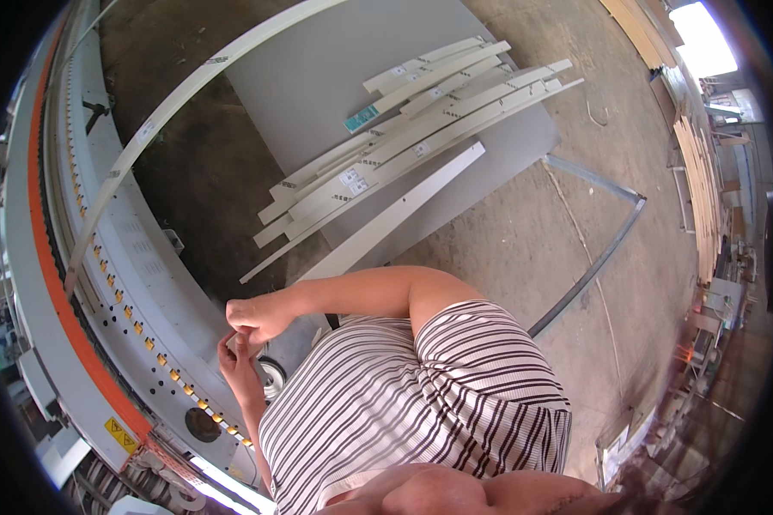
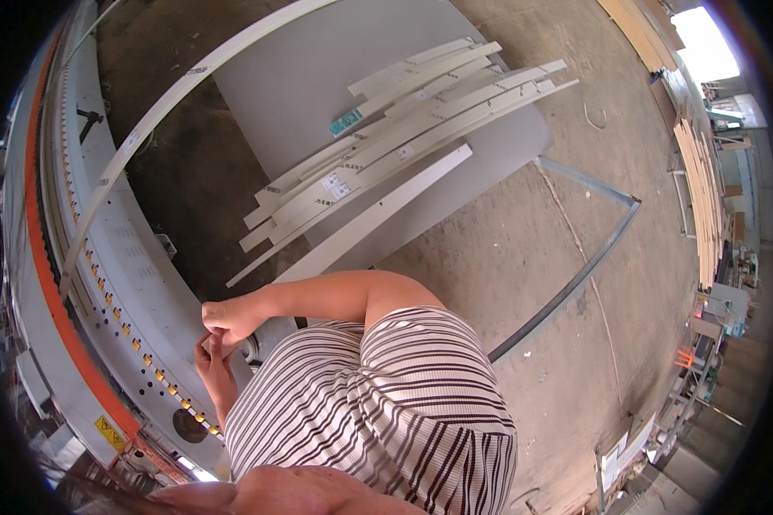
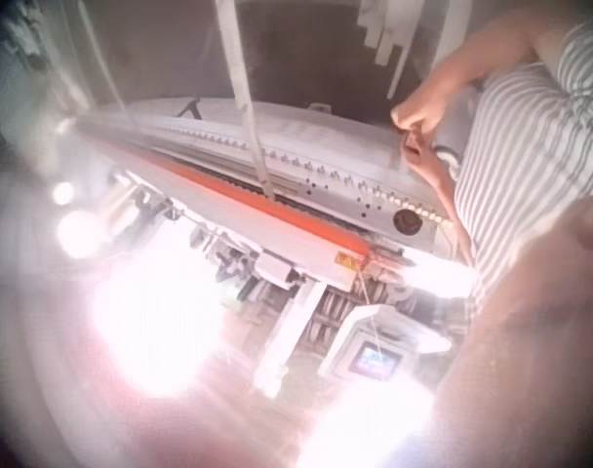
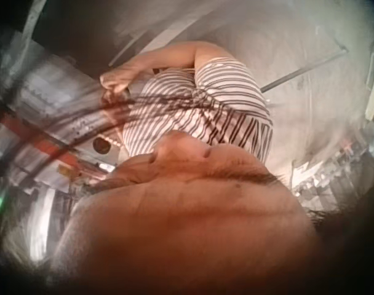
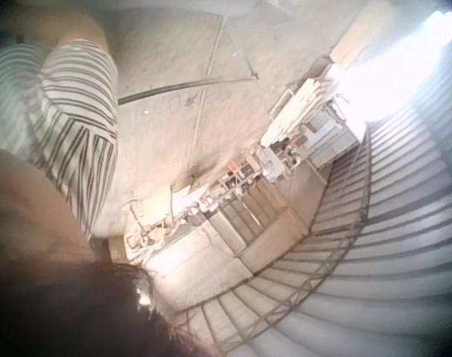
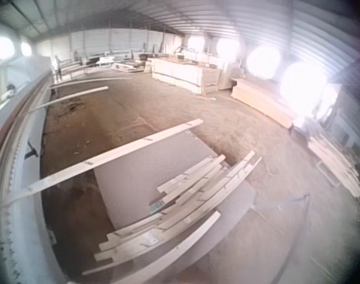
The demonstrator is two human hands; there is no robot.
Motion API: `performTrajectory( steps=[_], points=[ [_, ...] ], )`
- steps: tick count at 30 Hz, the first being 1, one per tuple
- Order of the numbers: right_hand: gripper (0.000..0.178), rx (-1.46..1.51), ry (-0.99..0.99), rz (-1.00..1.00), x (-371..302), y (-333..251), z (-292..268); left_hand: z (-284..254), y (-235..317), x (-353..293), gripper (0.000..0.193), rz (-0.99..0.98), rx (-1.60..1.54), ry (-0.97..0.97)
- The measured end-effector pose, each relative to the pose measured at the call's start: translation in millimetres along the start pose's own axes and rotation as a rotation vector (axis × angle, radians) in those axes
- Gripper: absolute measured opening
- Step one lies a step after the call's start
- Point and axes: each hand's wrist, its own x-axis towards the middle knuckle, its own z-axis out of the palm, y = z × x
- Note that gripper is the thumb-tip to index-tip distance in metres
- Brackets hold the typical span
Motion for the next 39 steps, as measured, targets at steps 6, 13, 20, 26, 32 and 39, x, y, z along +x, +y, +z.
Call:
performTrajectory(
  steps=[6,13,20,26,32,39],
  points=[
    [0.056,-0.420,-0.578,0.629,-18.3,-64.8,-55.8,-63.0,-6.6,-26.0,0.033,0.081,-0.038,0.305],
    [0.048,-0.693,-0.411,0.639,-118.6,15.9,-68.5,-185.9,-15.0,-57.2,0.052,0.193,-0.115,0.816],
    [0.058,-0.748,-0.508,0.512,-101.3,-32.2,-86.4,-303.0,-107.9,-48.0,0.027,0.158,-0.709,1.186],
    [0.049,-0.419,-0.798,0.749,-29.7,-48.5,-52.3,-282.3,-118.7,6.1,0.023,0.060,-0.997,1.076],
    [0.052,-0.437,-0.640,0.606,-2.9,-34.8,-9.5,-297.3,-115.7,35.6,0.047,0.081,-0.543,1.130],
    [0.052,-0.648,-0.645,0.522,16.4,-48.0,50.2,-332.6,-133.0,37.9,0.078,-0.176,-0.253,1.386]
  ],
)
